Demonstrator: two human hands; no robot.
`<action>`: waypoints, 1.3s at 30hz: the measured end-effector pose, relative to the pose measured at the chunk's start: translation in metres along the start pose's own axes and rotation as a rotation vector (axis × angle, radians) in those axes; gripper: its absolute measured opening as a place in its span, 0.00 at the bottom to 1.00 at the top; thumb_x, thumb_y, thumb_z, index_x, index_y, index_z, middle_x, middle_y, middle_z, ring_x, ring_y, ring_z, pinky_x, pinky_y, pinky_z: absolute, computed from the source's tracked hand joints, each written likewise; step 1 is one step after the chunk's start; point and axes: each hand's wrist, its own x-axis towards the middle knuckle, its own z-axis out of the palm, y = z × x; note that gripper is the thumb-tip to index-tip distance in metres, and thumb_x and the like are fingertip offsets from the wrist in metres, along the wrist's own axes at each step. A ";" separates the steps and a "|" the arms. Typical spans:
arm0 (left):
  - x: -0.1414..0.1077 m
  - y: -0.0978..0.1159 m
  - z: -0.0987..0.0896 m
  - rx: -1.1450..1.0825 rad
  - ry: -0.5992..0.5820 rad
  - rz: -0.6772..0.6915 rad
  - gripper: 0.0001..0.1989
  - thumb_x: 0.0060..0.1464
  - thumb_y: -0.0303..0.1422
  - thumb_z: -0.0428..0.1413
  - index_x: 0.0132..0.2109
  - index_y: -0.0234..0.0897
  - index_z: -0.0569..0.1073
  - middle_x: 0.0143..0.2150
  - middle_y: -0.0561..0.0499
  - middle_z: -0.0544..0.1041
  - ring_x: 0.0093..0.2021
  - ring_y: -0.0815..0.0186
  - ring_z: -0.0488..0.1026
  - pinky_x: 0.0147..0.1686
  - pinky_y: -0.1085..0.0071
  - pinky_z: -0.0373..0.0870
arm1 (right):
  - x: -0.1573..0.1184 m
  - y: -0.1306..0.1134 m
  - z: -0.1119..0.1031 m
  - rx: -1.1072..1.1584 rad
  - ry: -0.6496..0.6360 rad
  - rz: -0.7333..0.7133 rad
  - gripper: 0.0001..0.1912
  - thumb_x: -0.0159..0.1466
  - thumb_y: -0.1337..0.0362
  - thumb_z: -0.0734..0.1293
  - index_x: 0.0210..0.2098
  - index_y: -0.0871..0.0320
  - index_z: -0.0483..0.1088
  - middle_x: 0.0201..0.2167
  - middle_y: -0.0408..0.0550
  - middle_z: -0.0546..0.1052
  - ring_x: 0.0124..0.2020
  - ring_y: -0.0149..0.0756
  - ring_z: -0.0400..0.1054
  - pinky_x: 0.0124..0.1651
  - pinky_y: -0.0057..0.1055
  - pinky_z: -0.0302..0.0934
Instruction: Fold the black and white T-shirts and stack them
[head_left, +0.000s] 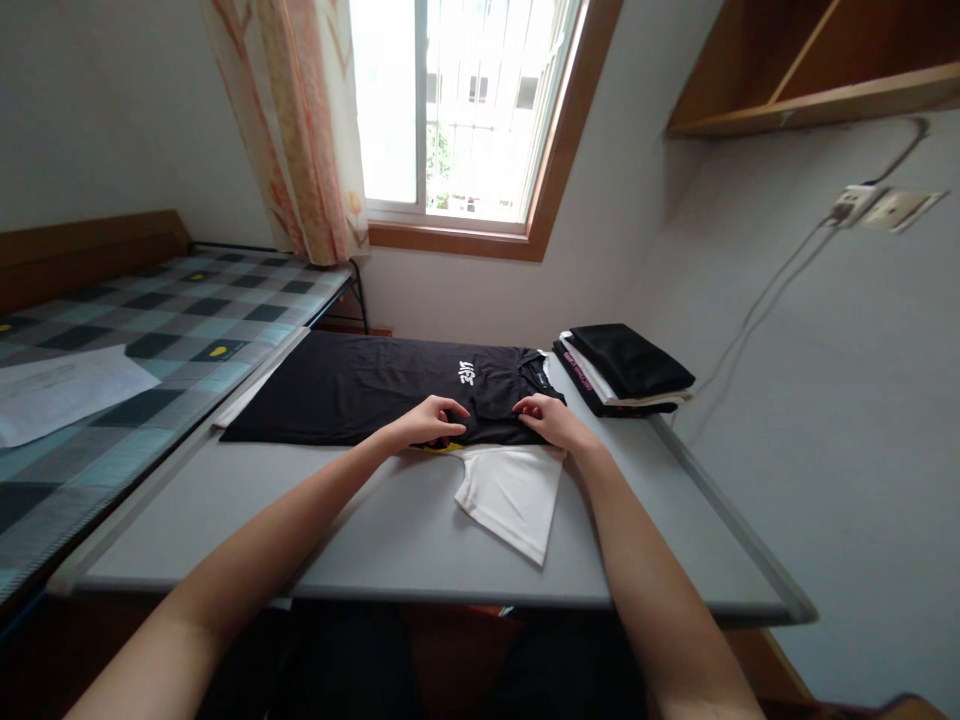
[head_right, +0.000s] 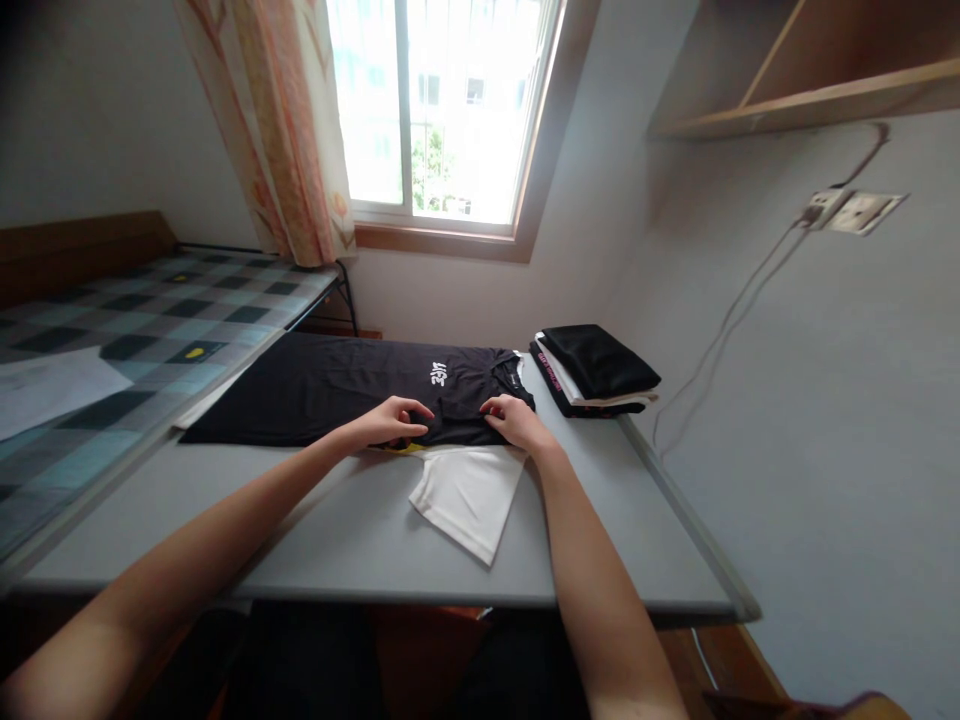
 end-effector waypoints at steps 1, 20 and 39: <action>0.001 -0.001 -0.001 -0.016 -0.020 -0.015 0.22 0.49 0.37 0.64 0.50 0.32 0.78 0.18 0.57 0.71 0.17 0.72 0.67 0.16 0.79 0.59 | 0.001 0.000 0.003 -0.018 0.034 0.004 0.09 0.63 0.68 0.66 0.39 0.56 0.79 0.36 0.48 0.81 0.37 0.36 0.74 0.41 0.28 0.64; 0.008 -0.016 -0.012 0.407 0.150 0.243 0.16 0.45 0.29 0.57 0.43 0.38 0.82 0.25 0.56 0.69 0.25 0.69 0.65 0.26 0.75 0.59 | 0.002 -0.007 0.008 -0.239 0.166 0.220 0.08 0.65 0.64 0.66 0.38 0.53 0.78 0.36 0.47 0.82 0.39 0.39 0.75 0.40 0.30 0.62; -0.002 -0.019 -0.006 0.907 0.180 0.429 0.24 0.60 0.51 0.56 0.57 0.44 0.75 0.57 0.44 0.69 0.54 0.53 0.69 0.57 0.55 0.62 | -0.001 -0.015 0.011 -0.312 0.129 0.287 0.09 0.67 0.61 0.66 0.43 0.53 0.77 0.37 0.48 0.81 0.40 0.42 0.75 0.42 0.32 0.63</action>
